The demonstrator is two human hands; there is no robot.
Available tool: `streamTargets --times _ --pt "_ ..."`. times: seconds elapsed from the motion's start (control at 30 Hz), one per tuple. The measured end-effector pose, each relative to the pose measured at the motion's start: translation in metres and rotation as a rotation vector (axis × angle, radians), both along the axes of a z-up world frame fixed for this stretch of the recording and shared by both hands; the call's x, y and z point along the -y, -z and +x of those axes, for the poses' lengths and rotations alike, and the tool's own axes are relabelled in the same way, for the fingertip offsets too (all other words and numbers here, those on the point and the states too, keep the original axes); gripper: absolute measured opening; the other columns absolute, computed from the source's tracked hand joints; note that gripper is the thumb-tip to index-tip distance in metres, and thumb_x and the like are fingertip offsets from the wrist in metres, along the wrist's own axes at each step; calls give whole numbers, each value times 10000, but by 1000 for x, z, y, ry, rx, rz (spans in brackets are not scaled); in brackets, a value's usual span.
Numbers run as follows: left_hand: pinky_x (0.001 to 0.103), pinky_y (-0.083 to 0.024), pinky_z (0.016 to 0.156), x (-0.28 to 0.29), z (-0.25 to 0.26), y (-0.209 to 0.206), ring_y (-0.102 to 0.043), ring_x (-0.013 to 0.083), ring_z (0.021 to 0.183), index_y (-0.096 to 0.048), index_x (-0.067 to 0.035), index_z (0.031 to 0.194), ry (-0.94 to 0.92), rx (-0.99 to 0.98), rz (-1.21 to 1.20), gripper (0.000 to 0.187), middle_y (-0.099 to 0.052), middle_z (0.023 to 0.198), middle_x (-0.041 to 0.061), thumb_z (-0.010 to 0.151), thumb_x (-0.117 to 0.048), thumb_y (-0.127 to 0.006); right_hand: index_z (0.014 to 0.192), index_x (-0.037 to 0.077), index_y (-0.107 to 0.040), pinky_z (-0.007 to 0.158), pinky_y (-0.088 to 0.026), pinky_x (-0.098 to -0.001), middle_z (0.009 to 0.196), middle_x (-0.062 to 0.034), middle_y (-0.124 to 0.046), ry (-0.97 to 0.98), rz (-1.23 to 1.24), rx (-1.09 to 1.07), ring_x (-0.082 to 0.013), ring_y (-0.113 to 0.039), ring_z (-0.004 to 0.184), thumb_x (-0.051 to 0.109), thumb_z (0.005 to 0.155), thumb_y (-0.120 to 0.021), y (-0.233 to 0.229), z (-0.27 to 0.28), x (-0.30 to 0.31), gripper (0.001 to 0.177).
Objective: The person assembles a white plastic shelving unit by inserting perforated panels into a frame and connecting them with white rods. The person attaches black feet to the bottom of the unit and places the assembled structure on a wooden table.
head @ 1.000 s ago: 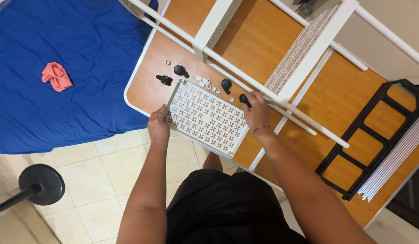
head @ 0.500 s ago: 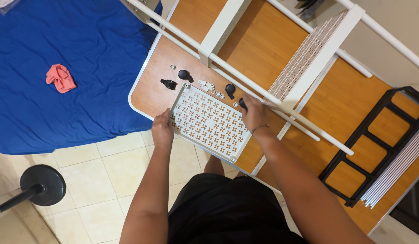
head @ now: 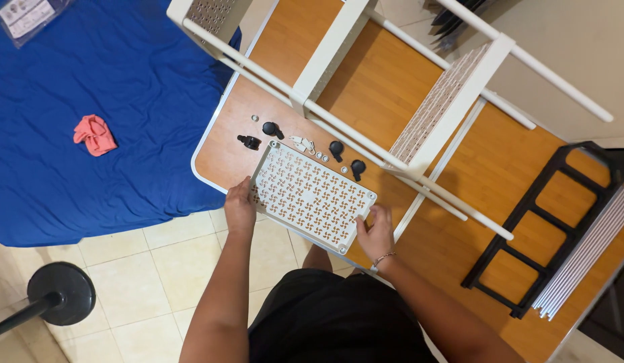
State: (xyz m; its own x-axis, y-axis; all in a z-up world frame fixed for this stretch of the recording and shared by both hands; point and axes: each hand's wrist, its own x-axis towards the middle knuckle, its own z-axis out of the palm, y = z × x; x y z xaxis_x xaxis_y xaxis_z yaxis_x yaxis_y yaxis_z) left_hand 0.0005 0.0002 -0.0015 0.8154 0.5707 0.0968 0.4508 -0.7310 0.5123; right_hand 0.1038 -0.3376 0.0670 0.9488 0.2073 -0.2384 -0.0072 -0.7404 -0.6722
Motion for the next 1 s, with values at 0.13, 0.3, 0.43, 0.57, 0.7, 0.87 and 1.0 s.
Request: streamTargets --times 0.13,0.3,0.43,0.57,0.7,0.87,1.0 --pt "409 -550 913 2 0 -1 -665 331 1025 -718 -7 1237 -35 -23 -33 412 -740 1159 159 842 89 -651 1033 -33 -600 631 -573 -341 796 -130 -699 105 50 -215 -234 -697 677 187 812 -792 32 -7 7 365" --pt "428 -537 917 1 4 -2 -655 363 1048 -735 -8 1194 -57 -42 -8 326 -718 1139 190 878 33 -665 956 -18 -673 684 -588 -331 813 -119 -747 25 -58 -293 -213 -726 706 190 836 -785 54 -5 17 264" --pt "420 -543 919 0 2 0 -662 362 1045 -729 -1 1189 -68 -46 -37 303 -717 1142 184 902 34 -641 957 -8 -684 703 -590 -333 848 -118 -758 -14 -44 -330 -216 -731 733 195 823 -797 64 -1 22 268" --pt "421 -543 915 0 3 3 -661 367 1040 -736 -6 1183 -72 -36 -30 304 -714 1139 192 897 36 -641 963 -10 -693 711 -592 -328 857 -107 -756 -60 -60 -366 -211 -734 752 216 820 -811 68 5 26 292" --pt "419 -546 910 1 3 3 -663 363 1041 -734 -8 1185 -70 -33 -29 296 -716 1142 185 907 26 -639 997 -5 -691 717 -591 -323 860 -101 -759 -72 -62 -397 -205 -735 755 214 818 -809 65 8 26 306" --pt "426 -539 910 2 3 1 -657 370 1050 -739 -16 1173 -76 -50 -37 287 -714 1137 184 904 13 -645 1015 1 -685 717 -597 -325 870 -91 -760 -65 -56 -487 -197 -739 757 239 835 -797 52 12 24 319" --pt "429 -534 925 1 3 -1 -652 371 1055 -739 -24 1168 -72 -41 -46 287 -713 1137 182 896 7 -652 1010 -1 -690 746 -588 -332 877 -92 -764 -97 -74 -473 -198 -737 773 244 838 -803 46 16 21 320"
